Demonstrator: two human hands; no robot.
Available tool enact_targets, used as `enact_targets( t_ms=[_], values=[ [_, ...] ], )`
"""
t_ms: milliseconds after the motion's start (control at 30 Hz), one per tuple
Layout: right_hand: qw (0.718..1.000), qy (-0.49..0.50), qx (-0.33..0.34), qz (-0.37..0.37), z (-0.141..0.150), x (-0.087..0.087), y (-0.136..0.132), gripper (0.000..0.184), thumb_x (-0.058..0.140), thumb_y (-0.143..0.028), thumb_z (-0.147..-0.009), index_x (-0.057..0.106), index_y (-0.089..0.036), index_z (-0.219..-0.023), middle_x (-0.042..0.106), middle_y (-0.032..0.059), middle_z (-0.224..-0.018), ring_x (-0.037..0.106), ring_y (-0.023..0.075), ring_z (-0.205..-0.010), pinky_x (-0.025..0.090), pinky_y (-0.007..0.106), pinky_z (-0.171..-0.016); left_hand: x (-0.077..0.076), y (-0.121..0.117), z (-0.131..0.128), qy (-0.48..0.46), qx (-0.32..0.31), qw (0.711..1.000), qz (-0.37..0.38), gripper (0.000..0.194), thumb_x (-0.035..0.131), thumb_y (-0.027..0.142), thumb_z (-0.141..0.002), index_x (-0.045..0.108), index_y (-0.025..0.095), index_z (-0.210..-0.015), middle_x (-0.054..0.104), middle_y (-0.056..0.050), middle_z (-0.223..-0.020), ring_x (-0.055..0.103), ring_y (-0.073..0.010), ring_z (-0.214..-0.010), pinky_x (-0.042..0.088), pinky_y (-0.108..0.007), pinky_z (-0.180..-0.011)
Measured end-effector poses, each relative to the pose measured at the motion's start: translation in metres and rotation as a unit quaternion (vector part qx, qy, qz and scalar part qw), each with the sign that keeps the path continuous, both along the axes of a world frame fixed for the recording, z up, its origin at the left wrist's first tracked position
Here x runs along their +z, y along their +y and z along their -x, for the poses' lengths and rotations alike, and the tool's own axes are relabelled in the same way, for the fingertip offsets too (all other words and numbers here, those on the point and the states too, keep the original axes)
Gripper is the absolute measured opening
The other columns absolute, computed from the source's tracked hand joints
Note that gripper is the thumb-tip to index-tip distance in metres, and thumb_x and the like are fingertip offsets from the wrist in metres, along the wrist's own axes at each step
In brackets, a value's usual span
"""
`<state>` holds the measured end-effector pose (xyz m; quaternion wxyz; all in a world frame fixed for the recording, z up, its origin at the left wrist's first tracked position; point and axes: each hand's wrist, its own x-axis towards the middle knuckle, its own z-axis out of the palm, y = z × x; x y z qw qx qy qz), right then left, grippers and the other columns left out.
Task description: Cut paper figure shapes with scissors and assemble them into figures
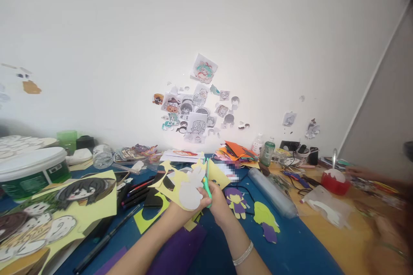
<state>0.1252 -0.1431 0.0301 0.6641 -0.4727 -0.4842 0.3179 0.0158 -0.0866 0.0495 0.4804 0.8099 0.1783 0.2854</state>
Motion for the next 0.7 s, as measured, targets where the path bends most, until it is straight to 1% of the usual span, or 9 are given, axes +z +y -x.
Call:
enact_targets(
  t_ms=[67, 133, 200, 267, 300, 367, 467, 567, 700],
  values=[
    [1.0, -0.011, 0.009, 0.007, 0.0006, -0.0017, 0.0005, 0.04, 0.064, -0.05, -0.067, 0.061, -0.017, -0.089, 0.062, 0.0037, -0.076, 0.057, 0.0175, -0.07, 0.046, 0.029, -0.068, -0.0048, -0.0031, -0.0029, -0.005, 0.031, 0.999, -0.008, 0.022, 0.057, 0.041, -0.065, 0.053, 0.022, -0.055, 0.063, -0.005, -0.07, 0.056, -0.0231, -0.081, 0.038, -0.037, -0.088],
    [0.999, -0.021, 0.039, 0.006, 0.0004, -0.004, 0.0004, 0.039, 0.063, -0.05, -0.068, 0.06, -0.016, -0.087, 0.059, 0.0008, -0.065, 0.053, 0.0135, -0.057, 0.043, 0.025, -0.057, -0.0076, -0.0058, -0.0026, -0.035, 0.084, 0.996, 0.006, 0.031, 0.046, 0.045, -0.072, 0.051, 0.021, -0.052, 0.059, -0.005, -0.059, 0.056, -0.0232, -0.076, 0.039, -0.038, -0.087],
    [0.997, -0.027, 0.073, 0.0, 0.0, -0.0063, 0.0003, 0.039, 0.064, -0.049, -0.067, 0.057, -0.015, -0.085, 0.054, -0.0023, -0.056, 0.047, 0.0103, -0.048, 0.039, 0.022, -0.049, -0.0083, -0.007, -0.0002, -0.092, 0.145, 0.985, 0.028, 0.033, 0.038, 0.044, -0.077, 0.056, 0.02, -0.062, 0.06, -0.005, -0.064, 0.054, -0.0244, -0.088, 0.034, -0.037, -0.093],
    [0.995, -0.027, 0.095, -0.004, 0.0001, -0.0084, 0.0009, 0.039, 0.065, -0.048, -0.067, 0.055, -0.015, -0.083, 0.051, -0.004, -0.052, 0.045, 0.009, -0.046, 0.037, 0.021, -0.047, -0.0076, -0.007, 0.002, -0.142, 0.191, 0.971, 0.036, 0.03, 0.037, 0.041, -0.078, 0.057, 0.019, -0.078, 0.061, -0.006, -0.075, 0.046, -0.0243, -0.106, 0.027, -0.036, -0.1],
    [0.995, -0.025, 0.1, -0.004, 0.0004, -0.0093, 0.0015, 0.038, 0.065, -0.048, -0.067, 0.053, -0.015, -0.081, 0.051, -0.0043, -0.051, 0.045, 0.0087, -0.045, 0.036, 0.021, -0.047, -0.007, -0.0067, 0.0025, -0.152, 0.205, 0.966, 0.036, 0.028, 0.038, 0.039, -0.077, 0.057, 0.019, -0.083, 0.062, -0.006, -0.079, 0.043, -0.024, -0.111, 0.025, -0.035, -0.101],
    [0.994, -0.022, 0.106, 0.0, 0.0012, -0.0103, 0.003, 0.038, 0.066, -0.048, -0.066, 0.051, -0.015, -0.078, 0.051, -0.0044, -0.051, 0.045, 0.0085, -0.044, 0.036, 0.02, -0.046, -0.006, -0.0062, 0.0024, -0.157, 0.214, 0.963, 0.039, 0.028, 0.038, 0.037, -0.077, 0.054, 0.019, -0.09, 0.062, -0.006, -0.086, 0.041, -0.0239, -0.114, 0.027, -0.034, -0.1],
    [0.995, -0.019, 0.1, 0.004, 0.0024, -0.0098, 0.0044, 0.039, 0.068, -0.048, -0.064, 0.049, -0.016, -0.076, 0.05, -0.0044, -0.051, 0.045, 0.0084, -0.043, 0.035, 0.02, -0.045, -0.0054, -0.006, 0.0015, -0.165, 0.212, 0.962, 0.046, 0.028, 0.038, 0.035, -0.077, 0.051, 0.019, -0.095, 0.06, -0.007, -0.096, 0.042, -0.0234, -0.113, 0.028, -0.032, -0.1],
    [0.995, -0.006, 0.103, 0.001, 0.0022, -0.0071, 0.0029, 0.04, 0.068, -0.048, -0.064, 0.049, -0.016, -0.077, 0.05, -0.0045, -0.05, 0.045, 0.0084, -0.042, 0.035, 0.02, -0.044, -0.0042, -0.0061, 0.002, -0.18, 0.204, 0.96, 0.062, 0.027, 0.039, 0.034, -0.076, 0.051, 0.019, -0.095, 0.06, -0.006, -0.1, 0.044, -0.0219, -0.112, 0.029, -0.03, -0.099],
    [0.992, 0.016, 0.126, -0.024, 0.0002, -0.0051, -0.0002, 0.04, 0.063, -0.05, -0.069, 0.052, -0.014, -0.082, 0.052, -0.0027, -0.051, 0.045, 0.0085, -0.044, 0.036, 0.02, -0.044, 0.0015, -0.006, 0.0035, -0.221, 0.193, 0.952, 0.09, 0.023, 0.044, 0.031, -0.071, 0.053, 0.02, -0.09, 0.06, -0.003, -0.103, 0.048, -0.0205, -0.106, 0.033, -0.028, -0.095]
  ],
)
